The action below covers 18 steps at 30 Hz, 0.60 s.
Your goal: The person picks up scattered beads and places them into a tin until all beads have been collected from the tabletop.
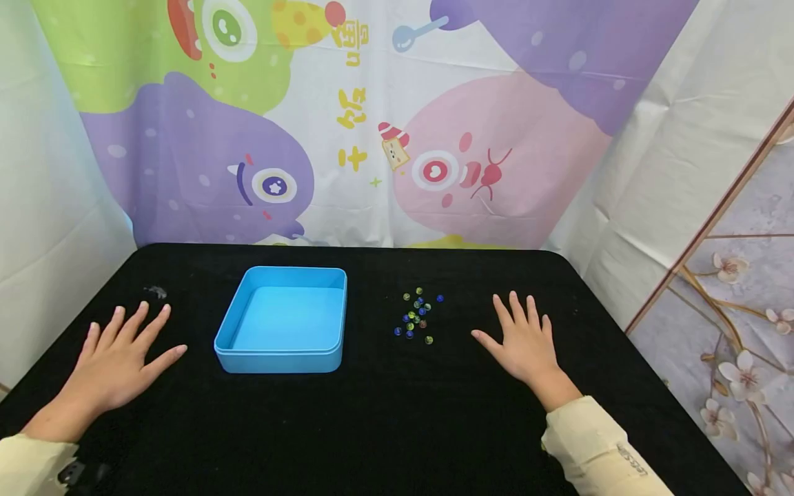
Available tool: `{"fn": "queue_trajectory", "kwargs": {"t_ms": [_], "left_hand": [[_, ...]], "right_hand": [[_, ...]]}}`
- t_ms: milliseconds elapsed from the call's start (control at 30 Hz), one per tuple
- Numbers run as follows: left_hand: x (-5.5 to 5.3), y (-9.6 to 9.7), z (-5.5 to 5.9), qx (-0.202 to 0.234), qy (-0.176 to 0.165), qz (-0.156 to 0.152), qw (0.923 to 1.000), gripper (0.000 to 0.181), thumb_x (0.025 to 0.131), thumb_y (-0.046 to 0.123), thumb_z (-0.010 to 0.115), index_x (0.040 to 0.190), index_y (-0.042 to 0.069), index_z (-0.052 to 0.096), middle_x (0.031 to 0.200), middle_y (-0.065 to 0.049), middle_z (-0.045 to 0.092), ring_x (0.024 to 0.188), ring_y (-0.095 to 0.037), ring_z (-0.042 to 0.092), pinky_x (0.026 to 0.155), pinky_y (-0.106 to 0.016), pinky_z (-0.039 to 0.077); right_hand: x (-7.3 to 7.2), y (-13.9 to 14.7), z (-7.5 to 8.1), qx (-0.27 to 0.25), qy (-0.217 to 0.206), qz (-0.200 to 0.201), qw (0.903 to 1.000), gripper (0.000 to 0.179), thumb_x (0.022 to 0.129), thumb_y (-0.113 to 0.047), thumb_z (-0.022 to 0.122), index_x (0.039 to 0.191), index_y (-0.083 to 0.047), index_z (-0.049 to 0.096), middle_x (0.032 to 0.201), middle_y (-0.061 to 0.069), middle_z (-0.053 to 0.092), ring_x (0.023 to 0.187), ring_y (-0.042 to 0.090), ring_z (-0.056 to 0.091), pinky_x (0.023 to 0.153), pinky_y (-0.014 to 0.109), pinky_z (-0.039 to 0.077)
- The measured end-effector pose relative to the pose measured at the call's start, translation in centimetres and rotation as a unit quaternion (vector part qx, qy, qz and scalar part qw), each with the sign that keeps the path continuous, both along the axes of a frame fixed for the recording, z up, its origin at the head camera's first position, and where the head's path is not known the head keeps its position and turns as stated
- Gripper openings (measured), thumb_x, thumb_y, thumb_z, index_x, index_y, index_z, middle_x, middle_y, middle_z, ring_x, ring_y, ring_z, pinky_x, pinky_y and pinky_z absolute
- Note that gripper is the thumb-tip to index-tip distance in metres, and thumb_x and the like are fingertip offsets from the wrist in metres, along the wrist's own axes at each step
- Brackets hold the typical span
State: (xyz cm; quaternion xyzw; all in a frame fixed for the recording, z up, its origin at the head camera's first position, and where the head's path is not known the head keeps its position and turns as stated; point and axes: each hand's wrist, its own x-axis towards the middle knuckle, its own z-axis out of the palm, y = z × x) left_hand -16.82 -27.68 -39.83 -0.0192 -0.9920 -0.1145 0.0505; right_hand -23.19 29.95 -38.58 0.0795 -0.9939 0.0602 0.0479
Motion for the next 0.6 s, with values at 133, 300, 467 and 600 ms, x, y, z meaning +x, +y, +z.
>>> {"fn": "queue_trajectory", "kwargs": {"t_ms": [133, 300, 467, 600], "left_hand": [[-0.1, 0.2, 0.2, 0.010, 0.013, 0.006, 0.9998, 0.080, 0.092, 0.060, 0.035, 0.150, 0.010, 0.011, 0.148, -0.032, 0.007, 0.132, -0.050, -0.010, 0.100, -0.057, -0.020], [-0.5, 0.5, 0.6, 0.022, 0.017, 0.005, 0.9996, 0.079, 0.093, 0.060, 0.033, 0.150, 0.010, 0.008, 0.147, -0.032, 0.007, 0.133, -0.050, -0.009, 0.102, -0.058, -0.017], [-1.0, 1.0, 0.9, 0.040, 0.028, 0.004, 0.9988, 0.079, 0.093, 0.059, 0.032, 0.150, 0.009, 0.008, 0.147, -0.033, 0.009, 0.133, -0.051, -0.006, 0.103, -0.061, -0.011], [-1.4, 1.5, 1.0, 0.064, 0.049, 0.002, 0.9967, 0.078, 0.094, 0.057, 0.033, 0.149, 0.007, 0.009, 0.146, -0.034, 0.012, 0.133, -0.051, -0.001, 0.104, -0.063, -0.005]], "right_hand": [[-0.3, -0.3, -0.1, -0.016, -0.006, 0.001, 0.9999, 0.086, 0.088, -0.066, 0.037, 0.149, -0.008, 0.019, 0.151, 0.025, 0.010, 0.134, 0.049, 0.001, 0.100, 0.069, 0.004], [-0.8, -0.5, -0.2, -0.031, -0.008, -0.002, 0.9995, 0.085, 0.089, -0.065, 0.037, 0.149, -0.007, 0.018, 0.151, 0.025, 0.007, 0.135, 0.048, -0.001, 0.101, 0.068, 0.003], [-1.1, -0.7, -0.2, -0.049, -0.012, -0.007, 0.9987, 0.085, 0.090, -0.065, 0.035, 0.149, -0.006, 0.015, 0.151, 0.025, 0.006, 0.135, 0.048, -0.003, 0.101, 0.068, 0.004], [-1.6, -1.0, -0.1, -0.070, -0.012, -0.011, 0.9974, 0.084, 0.091, -0.062, 0.036, 0.149, -0.005, 0.015, 0.151, 0.026, 0.006, 0.135, 0.047, -0.003, 0.101, 0.068, 0.005]]}}
